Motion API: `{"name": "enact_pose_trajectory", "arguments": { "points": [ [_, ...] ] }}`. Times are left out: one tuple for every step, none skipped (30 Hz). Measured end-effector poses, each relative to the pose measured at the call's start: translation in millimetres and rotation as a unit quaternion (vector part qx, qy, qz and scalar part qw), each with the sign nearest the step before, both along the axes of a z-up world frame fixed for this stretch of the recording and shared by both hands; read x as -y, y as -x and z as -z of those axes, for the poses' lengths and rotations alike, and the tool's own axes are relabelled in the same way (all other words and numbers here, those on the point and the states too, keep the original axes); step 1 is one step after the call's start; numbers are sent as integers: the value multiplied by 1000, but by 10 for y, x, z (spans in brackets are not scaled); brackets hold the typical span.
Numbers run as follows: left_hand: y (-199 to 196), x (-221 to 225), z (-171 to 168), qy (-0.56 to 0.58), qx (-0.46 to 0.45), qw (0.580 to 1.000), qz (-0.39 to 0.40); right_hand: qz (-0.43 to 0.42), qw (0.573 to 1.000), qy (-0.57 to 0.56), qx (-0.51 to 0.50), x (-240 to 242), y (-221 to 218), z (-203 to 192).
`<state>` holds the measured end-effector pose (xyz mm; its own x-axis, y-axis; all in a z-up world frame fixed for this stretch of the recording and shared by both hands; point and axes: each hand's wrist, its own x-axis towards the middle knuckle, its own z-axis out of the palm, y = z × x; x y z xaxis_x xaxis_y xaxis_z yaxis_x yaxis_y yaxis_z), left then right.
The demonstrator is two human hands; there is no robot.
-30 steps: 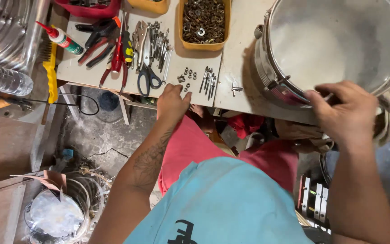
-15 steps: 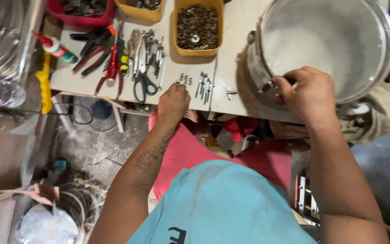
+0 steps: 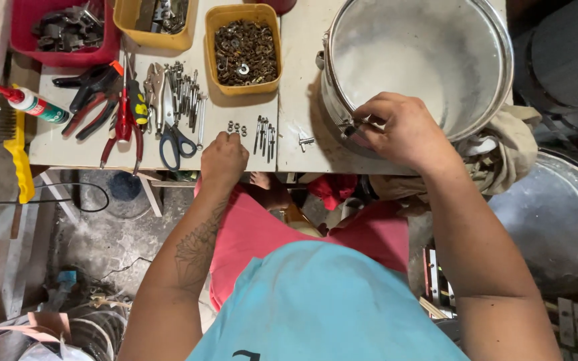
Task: Wiping a drum shell with a cloth and assembling hardware components into the shell by hand
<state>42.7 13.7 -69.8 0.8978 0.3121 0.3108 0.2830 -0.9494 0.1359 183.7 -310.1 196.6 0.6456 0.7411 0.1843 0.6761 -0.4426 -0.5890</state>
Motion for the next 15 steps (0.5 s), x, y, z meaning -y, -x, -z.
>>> {"name": "enact_pose_trajectory", "arguments": {
  "points": [
    [-15,-7,12,0,0,1000,2,2,1000,0,0,7,-31,28],
    [-9,-10,29,4,-9,1000,2,6,1000,4,2,14,-52,63],
    [-3,-16,47,8,-17,1000,1,10,1000,8,3,19,-72,99],
    [-2,-10,17,7,-17,1000,2,11,1000,8,3,17,-63,80],
    [-4,-8,-10,4,-6,1000,3,10,1000,12,14,10,-56,63],
    [26,12,-25,3,2,1000,4,8,1000,17,22,12,-34,56],
    [31,14,-42,4,-1,1000,5,9,1000,19,19,37,-43,63],
    [31,15,-58,10,3,1000,5,-2,996,49,69,59,-55,68],
    [31,17,-76,17,7,1000,5,-12,990,78,118,81,-66,70],
    [39,32,-90,17,7,1000,5,-12,990,79,118,72,-82,118],
    [47,48,-108,13,18,1000,2,-9,983,97,155,65,-97,162],
    [57,62,-125,8,29,1000,1,-6,974,116,192,61,-104,210],
    [74,133,-233,8,29,1000,2,-5,974,116,192,58,-101,247],
    [78,198,-345,28,43,999,0,-9,971,116,209,53,-107,279],
    [82,265,-456,49,57,997,-1,-14,967,117,226,49,-115,311]
  ]
}}
